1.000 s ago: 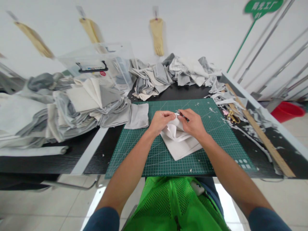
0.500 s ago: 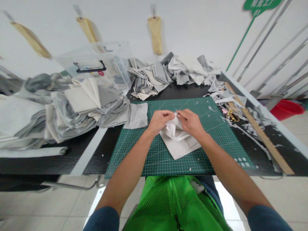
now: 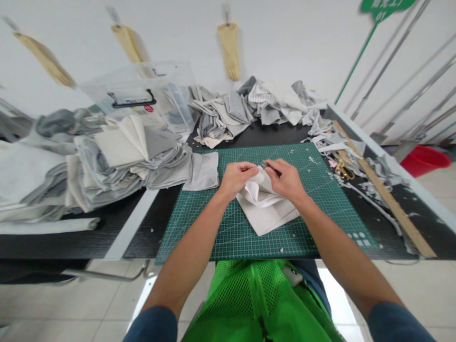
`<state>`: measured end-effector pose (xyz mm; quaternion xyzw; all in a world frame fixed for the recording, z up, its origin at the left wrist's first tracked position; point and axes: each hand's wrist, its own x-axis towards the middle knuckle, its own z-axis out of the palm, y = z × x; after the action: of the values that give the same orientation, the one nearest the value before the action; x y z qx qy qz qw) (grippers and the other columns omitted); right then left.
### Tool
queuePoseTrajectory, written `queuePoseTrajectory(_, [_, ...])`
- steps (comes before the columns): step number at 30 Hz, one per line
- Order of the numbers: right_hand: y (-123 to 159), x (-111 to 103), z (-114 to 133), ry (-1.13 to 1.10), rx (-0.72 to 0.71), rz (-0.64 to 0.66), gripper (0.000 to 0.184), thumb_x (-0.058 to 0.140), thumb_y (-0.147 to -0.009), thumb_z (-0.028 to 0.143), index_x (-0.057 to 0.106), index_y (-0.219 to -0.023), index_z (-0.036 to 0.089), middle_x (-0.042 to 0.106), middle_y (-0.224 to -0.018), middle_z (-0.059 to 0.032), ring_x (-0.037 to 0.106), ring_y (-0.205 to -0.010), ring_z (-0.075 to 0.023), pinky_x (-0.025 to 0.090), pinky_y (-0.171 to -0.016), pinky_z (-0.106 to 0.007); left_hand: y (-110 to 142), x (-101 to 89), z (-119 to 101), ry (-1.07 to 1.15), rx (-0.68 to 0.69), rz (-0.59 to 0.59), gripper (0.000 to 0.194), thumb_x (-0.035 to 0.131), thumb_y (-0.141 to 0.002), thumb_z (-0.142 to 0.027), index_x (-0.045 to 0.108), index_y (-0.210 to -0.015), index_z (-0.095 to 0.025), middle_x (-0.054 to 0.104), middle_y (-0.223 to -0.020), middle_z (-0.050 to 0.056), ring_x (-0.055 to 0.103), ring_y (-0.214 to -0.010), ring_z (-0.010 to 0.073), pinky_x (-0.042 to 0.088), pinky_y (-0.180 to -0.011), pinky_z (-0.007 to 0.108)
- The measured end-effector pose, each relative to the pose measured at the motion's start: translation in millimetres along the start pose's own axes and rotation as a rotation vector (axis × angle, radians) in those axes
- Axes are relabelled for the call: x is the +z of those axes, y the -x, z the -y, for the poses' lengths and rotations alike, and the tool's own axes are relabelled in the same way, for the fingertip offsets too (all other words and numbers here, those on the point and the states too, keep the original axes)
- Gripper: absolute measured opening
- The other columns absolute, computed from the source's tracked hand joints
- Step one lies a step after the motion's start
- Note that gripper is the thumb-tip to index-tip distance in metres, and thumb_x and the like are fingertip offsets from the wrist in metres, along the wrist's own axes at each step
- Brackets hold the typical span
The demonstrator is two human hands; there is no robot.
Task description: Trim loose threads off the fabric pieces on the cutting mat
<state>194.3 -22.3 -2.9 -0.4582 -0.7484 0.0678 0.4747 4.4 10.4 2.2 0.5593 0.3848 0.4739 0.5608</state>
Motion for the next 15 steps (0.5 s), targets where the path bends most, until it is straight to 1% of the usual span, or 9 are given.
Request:
queuePoseTrajectory(7, [0.6,-1.2,3.6,0.049,-0.062,0.066,0.028,0.052,-0.1,0.033,0.071,-0.117,0.022,0.072,-0.098,-0.0084,0.066,-0.092,-0.0231,0.054,-0.083,-0.037,0.6,1.8,-2.2,-0.078,0.015,-0.02,0.021,0.081,-0.068,-0.032,0.078,-0.08,-0.015,0.074,-0.078,0.004,0.06,-0.067,0.013,0.046,-0.063,0.025])
queuePoseTrajectory(15, [1.3,0.3,-0.5,0.076,-0.074,0.092,0.026,0.051,-0.1,0.033,0.072,-0.11,0.023,0.071,-0.095,-0.0078,0.065,-0.089,-0.0224,0.053,-0.08,-0.035,3.4,5.9,-4.6,-0.276,0.145,-0.104,0.014,0.076,-0.072,-0.03,0.078,-0.077,-0.016,0.073,-0.075,0.003,0.06,-0.067,0.0135,0.046,-0.062,0.025])
